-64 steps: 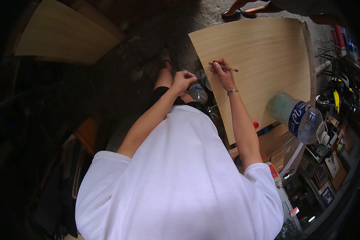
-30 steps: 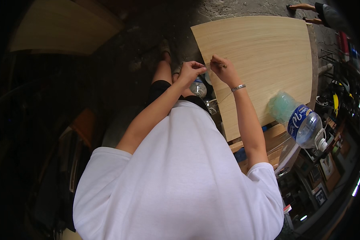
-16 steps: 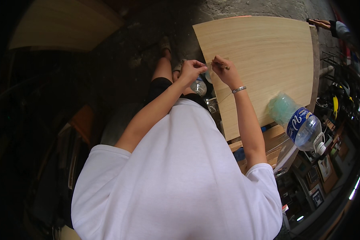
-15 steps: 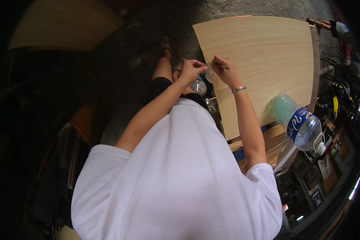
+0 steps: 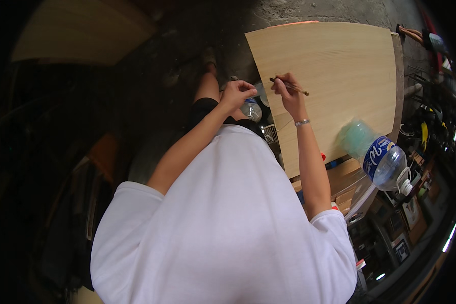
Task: The person applies a liquid finish to a light-colored wooden board using a small brush, repeatedly dipping the brush into a container and spreading the finish across the surface. The person briefly moves to retrieve a clear plastic sheet and returns to continue applying the finish.
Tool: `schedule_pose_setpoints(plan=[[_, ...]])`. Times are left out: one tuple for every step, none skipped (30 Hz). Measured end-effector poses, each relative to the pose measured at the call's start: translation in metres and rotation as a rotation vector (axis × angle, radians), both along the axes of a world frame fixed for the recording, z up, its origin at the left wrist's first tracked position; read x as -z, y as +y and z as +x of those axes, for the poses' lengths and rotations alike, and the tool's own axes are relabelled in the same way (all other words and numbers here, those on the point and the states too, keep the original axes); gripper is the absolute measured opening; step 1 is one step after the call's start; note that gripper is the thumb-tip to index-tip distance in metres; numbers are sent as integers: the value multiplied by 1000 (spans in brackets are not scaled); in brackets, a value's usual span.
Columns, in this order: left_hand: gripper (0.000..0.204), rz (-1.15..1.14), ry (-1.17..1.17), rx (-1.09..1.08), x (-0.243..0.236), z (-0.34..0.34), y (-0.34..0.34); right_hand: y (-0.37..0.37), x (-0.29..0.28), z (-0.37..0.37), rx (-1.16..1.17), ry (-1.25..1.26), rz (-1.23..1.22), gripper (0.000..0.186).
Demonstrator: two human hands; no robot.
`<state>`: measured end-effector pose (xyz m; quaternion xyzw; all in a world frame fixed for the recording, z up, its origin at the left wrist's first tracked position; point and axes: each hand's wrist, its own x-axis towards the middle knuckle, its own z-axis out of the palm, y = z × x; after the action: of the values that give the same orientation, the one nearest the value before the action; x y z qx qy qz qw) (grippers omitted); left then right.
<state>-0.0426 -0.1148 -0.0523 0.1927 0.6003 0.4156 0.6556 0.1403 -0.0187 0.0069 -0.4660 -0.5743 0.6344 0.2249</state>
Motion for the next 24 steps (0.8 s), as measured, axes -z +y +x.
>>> schedule_pose_setpoints(plan=[[17,4,-23,-3,1,-2,-4,2,8,-5,27,58,-53,9],[17,-7,-38,-7,3,-5,-10,3,16,-9,37,127,-105,9],[17,-18,-47,-13,5,-6,-13,3,23,-11,59,138,-161,9],[17,6,-58,-20,8,-7,-14,3,27,-12,55,141,-127,10],[17,31,-65,-25,10,-7,-14,2,31,-12,54,130,-115,10],[17,31,-65,-21,12,-8,-16,1,33,-12,67,95,-110,10],[16,44,-65,-16,14,-8,-18,0,35,-12,61,125,-100,10],[16,35,-56,-5,16,-9,-17,-1,36,-12,65,131,-94,10],[16,30,-46,1,17,-10,-18,-2,36,-12,81,134,-89,11],[16,7,-42,-11,16,-13,-20,-3,35,-13,74,139,-89,11],[16,-16,-38,-20,15,-15,-24,-3,34,-13,85,140,-92,11],[16,-63,-22,-15,13,-18,-25,-2,33,-14,92,146,-93,11],[16,-13,-62,-35,11,-19,-25,-2,31,-15,127,161,-85,11],[17,8,-95,-47,9,-18,-24,-1,29,-14,152,176,-81,11],[18,19,-122,-58,7,-16,-23,-1,27,-12,180,179,-84,11],[18,32,-122,-73,5,-11,-19,0,24,-9,180,141,-36,11],[18,37,-112,-87,3,-4,-12,-1,21,-6,182,95,7,11],[19,32,-101,-97,1,2,-7,0,17,-3,190,54,61,10],[19,19,-39,-106,-2,8,-5,0,13,1,114,-116,86,10],[20,0,23,-111,-4,12,-2,1,11,2,3,-141,195,10],[20,-22,90,-114,-6,16,0,2,8,4,-89,-196,297,10],[21,-26,114,-121,-7,20,2,4,5,5,-182,-250,384,10],[22,-33,146,-129,-8,22,4,6,2,5,-216,-282,401,11],[22,-47,186,-135,-9,22,5,8,0,3,-253,-306,408,12]])
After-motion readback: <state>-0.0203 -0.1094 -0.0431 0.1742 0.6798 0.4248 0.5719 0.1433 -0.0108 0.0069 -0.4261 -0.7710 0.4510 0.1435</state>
